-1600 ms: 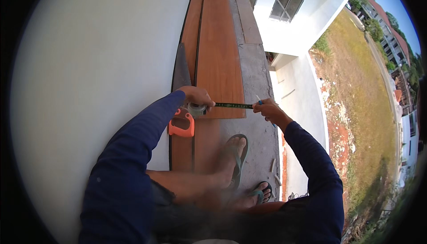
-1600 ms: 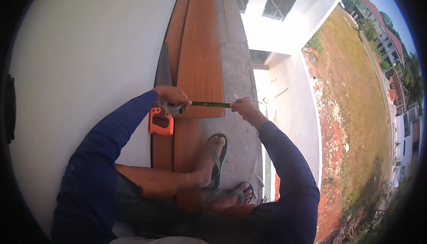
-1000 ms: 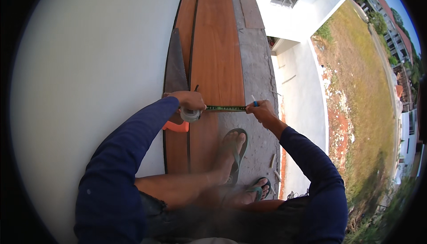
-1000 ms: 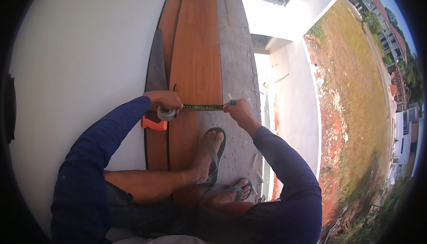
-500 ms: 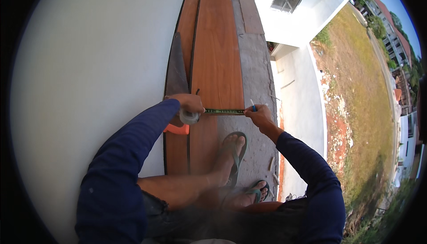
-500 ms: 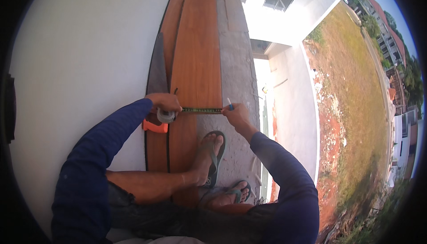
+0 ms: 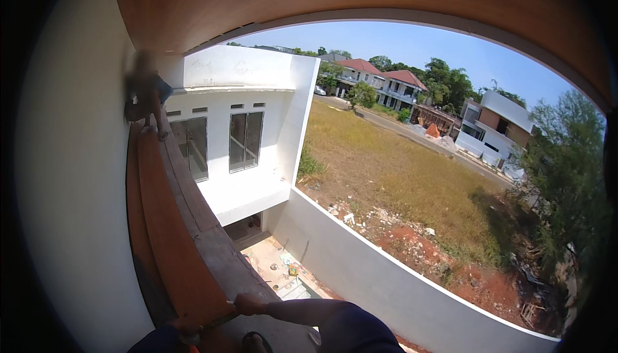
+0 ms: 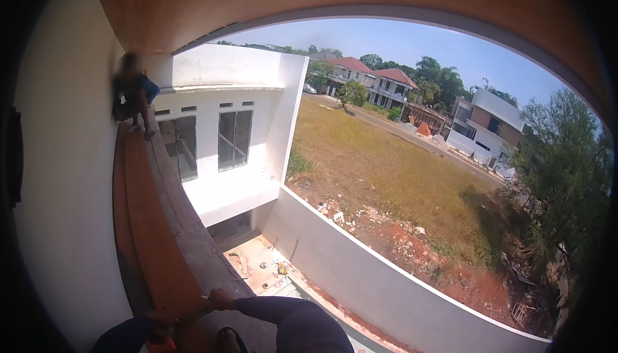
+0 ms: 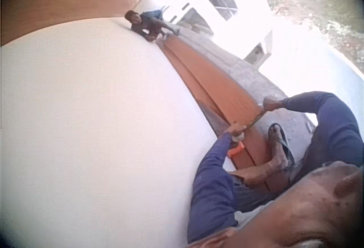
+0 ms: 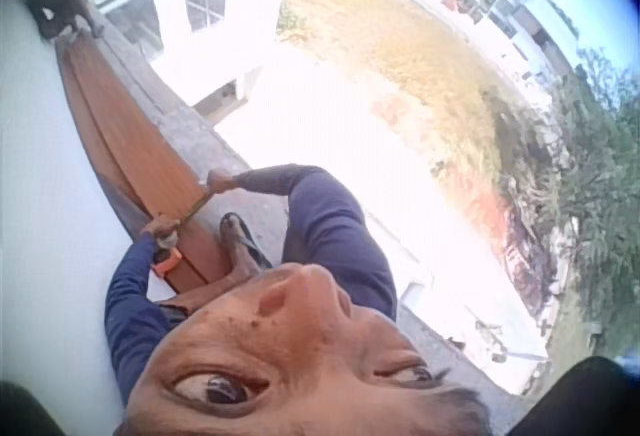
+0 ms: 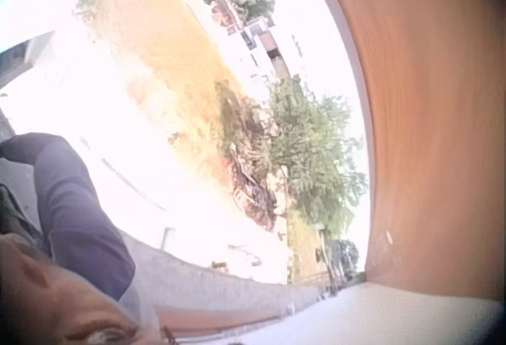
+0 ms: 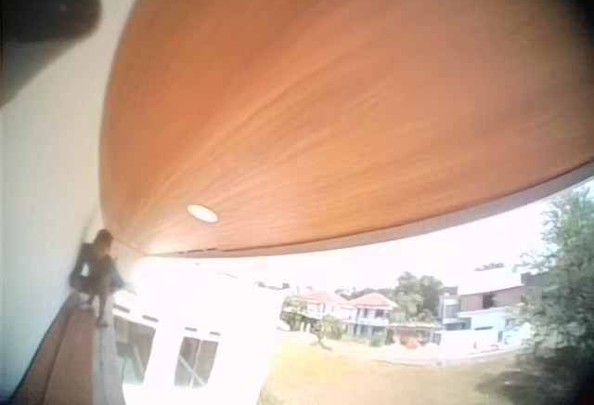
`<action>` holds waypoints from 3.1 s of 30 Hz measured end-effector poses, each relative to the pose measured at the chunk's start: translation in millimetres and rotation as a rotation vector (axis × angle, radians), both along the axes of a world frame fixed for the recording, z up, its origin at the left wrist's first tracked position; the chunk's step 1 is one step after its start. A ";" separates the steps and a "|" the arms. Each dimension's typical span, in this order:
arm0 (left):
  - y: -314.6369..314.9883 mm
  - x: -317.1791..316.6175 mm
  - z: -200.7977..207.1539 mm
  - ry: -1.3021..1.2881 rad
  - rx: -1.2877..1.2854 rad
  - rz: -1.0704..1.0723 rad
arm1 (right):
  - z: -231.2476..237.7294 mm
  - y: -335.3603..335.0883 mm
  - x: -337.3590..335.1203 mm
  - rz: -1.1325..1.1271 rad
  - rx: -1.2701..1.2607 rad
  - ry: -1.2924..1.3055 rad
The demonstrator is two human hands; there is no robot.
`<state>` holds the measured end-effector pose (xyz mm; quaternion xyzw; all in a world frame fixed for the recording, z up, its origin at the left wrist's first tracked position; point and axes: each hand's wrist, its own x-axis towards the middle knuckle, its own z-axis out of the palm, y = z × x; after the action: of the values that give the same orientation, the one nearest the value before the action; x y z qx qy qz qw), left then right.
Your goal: The person measures a wooden plank with a tape measure and a pencil, then cuts the plank with a hand saw while another person holds the far end of the board.
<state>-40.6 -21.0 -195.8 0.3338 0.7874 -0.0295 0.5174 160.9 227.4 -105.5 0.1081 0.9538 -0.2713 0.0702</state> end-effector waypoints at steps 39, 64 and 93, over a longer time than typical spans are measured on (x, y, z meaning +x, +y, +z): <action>-66.2 37.2 63.6 -0.034 0.254 0.371 | 101.5 -18.3 -71.9 -0.249 -0.911 0.160; -20.7 56.7 172.8 0.124 -0.117 0.065 | 24.3 -71.0 -52.9 -0.145 -0.890 -0.140; -23.7 57.1 167.9 0.153 -0.116 0.064 | 12.9 -71.3 -48.4 -0.082 -0.781 -0.081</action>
<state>16.5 -44.7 -27.9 0.2748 0.8317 -0.0841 0.4751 112.5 156.1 -92.6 0.1217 0.7702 -0.6118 0.1328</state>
